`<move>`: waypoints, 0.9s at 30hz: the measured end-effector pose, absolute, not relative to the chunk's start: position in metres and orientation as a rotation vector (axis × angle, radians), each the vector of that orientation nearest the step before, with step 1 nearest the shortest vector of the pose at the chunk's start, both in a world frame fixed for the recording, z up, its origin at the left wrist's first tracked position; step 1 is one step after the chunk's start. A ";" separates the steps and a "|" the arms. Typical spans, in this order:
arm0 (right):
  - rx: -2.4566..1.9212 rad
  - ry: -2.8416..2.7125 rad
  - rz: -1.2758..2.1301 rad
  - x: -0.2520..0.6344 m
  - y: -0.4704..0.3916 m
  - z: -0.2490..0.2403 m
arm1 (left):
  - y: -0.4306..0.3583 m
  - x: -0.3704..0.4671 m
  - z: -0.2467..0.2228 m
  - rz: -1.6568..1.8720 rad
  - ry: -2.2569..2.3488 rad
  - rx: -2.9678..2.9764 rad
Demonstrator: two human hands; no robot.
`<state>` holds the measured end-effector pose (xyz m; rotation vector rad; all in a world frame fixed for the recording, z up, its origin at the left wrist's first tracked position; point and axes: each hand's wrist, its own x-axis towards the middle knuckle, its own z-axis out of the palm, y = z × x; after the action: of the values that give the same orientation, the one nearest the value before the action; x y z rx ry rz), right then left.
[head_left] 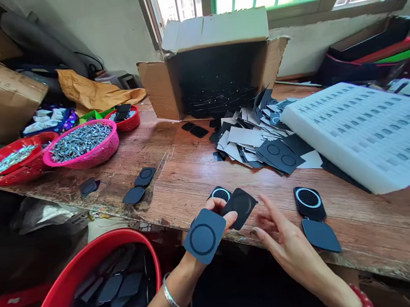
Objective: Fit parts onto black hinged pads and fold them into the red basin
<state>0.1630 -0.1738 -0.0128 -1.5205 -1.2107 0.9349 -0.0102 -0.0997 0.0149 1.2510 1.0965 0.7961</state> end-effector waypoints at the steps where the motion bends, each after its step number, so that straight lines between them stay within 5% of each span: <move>1: -1.579 -1.225 0.848 0.166 -0.170 -0.015 | -0.097 -0.013 0.016 0.786 1.094 1.243; 17: -1.561 -1.002 1.118 0.175 -0.126 0.001 | -0.079 -0.049 -0.024 0.600 1.423 1.959; 27: -1.351 -0.665 1.374 0.165 -0.124 -0.007 | -0.061 -0.063 -0.005 0.371 1.058 1.315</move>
<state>0.1654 -0.1243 -0.0069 -1.3511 -0.6645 1.3737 -0.0627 -0.0608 -0.0050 1.3147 1.0581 0.3709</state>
